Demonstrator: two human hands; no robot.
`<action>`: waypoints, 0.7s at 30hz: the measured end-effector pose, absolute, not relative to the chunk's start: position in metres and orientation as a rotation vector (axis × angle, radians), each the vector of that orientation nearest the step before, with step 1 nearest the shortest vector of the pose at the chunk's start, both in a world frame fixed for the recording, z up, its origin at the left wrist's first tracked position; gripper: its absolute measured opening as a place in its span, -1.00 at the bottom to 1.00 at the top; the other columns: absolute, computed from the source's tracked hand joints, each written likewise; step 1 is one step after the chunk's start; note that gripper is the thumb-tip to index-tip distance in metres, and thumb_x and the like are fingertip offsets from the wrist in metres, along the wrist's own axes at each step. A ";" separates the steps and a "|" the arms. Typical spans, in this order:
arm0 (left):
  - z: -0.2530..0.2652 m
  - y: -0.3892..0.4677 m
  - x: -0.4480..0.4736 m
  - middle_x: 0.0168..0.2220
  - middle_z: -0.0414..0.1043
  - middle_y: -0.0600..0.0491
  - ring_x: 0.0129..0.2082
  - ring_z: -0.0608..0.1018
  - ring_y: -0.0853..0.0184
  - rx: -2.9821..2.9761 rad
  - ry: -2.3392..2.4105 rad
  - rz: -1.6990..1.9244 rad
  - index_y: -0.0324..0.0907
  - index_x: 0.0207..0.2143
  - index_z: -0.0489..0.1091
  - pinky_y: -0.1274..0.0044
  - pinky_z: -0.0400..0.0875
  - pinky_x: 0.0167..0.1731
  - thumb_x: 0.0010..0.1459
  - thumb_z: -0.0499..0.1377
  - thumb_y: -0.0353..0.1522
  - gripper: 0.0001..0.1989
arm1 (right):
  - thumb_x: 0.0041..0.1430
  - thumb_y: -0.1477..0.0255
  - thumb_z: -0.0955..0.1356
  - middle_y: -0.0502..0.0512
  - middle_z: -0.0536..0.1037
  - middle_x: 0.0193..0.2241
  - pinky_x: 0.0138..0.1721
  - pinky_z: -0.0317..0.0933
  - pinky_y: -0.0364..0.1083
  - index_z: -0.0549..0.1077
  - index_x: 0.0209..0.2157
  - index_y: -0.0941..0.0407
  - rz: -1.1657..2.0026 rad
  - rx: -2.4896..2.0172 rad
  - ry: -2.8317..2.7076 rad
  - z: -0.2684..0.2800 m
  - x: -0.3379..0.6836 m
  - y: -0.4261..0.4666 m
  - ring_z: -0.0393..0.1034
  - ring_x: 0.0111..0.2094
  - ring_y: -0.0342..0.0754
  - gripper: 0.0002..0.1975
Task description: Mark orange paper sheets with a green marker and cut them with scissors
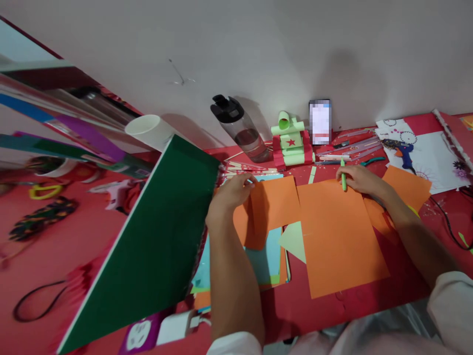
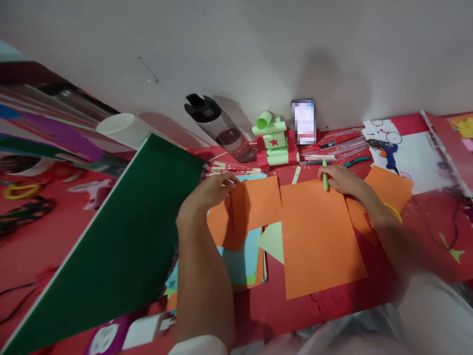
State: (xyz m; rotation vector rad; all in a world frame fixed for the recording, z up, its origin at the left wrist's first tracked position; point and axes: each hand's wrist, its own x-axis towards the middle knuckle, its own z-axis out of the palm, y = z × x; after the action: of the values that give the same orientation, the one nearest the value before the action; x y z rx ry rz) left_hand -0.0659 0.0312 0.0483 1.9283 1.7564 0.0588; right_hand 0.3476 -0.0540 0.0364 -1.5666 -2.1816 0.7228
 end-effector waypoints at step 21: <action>0.074 0.015 -0.052 0.08 0.63 -0.06 0.09 0.61 -0.11 1.885 2.067 -0.110 0.04 0.03 0.54 0.21 0.43 -0.02 0.33 0.09 -0.33 -0.69 | 0.23 0.62 0.31 0.05 0.70 -0.28 -0.21 0.22 -0.10 0.54 -0.19 0.04 0.713 -1.566 -2.322 0.043 0.336 -0.059 0.56 -0.24 0.02 -0.76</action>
State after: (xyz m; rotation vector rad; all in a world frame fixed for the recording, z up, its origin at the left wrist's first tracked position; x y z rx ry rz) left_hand -0.0520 0.0152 0.0736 1.8850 2.0673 -0.1102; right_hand 0.3360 -0.0590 0.0431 -1.5656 -2.3217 0.7126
